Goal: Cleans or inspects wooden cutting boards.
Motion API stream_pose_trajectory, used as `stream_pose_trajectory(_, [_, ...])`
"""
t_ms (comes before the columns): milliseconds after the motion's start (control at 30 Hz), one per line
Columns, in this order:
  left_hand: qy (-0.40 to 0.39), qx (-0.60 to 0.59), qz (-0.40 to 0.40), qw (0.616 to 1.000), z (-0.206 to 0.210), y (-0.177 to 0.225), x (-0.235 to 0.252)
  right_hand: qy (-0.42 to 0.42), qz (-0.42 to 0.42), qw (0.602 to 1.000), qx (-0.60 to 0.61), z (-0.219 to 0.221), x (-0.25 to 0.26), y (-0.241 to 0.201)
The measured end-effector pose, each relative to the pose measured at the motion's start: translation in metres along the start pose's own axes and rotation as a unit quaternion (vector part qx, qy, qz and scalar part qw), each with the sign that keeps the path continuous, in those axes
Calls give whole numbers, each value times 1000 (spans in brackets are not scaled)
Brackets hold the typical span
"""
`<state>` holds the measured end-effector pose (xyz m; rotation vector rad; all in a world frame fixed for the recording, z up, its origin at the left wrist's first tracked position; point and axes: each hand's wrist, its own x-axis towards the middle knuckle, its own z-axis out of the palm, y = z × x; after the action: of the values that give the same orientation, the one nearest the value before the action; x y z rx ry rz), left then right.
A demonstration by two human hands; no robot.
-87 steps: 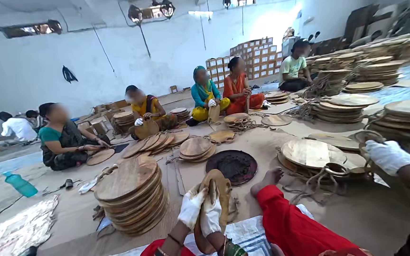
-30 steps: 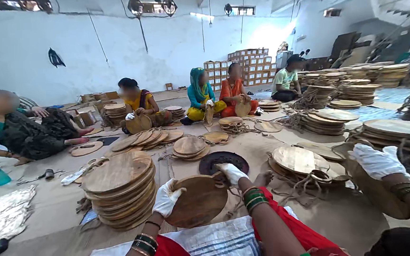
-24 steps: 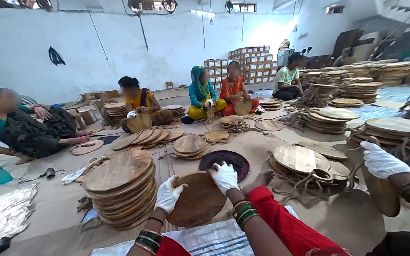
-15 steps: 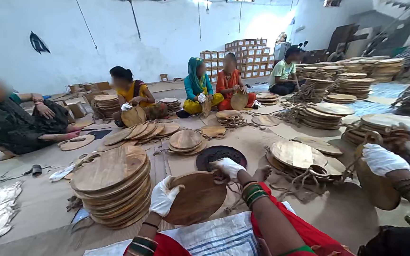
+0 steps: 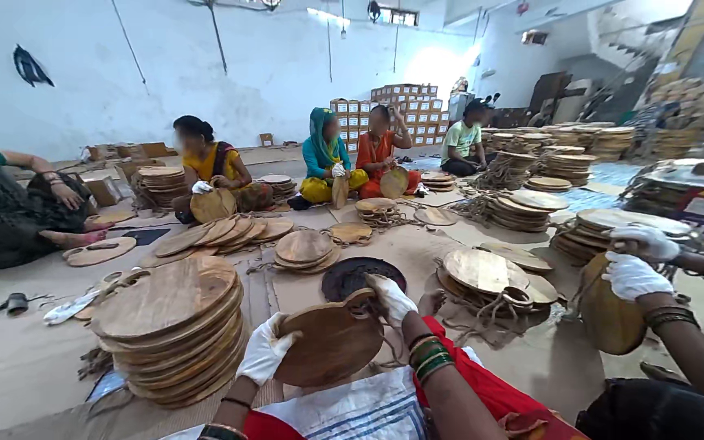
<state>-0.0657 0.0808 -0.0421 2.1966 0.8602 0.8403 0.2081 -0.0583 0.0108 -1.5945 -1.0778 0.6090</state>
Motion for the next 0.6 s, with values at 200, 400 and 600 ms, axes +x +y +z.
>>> stream_pose_trajectory(200, [-102,191,-42,975,17,62,21,43,-135,917,-373,43,-7,-48])
stream_pose_trajectory(400, [-80,207,-47,974,29,68,27,-27,-19,902,-430,38,-22,-53])
stream_pose_trajectory(600, [-38,179,-15,983,31,61,15,-48,35,917,-394,23,42,-10])
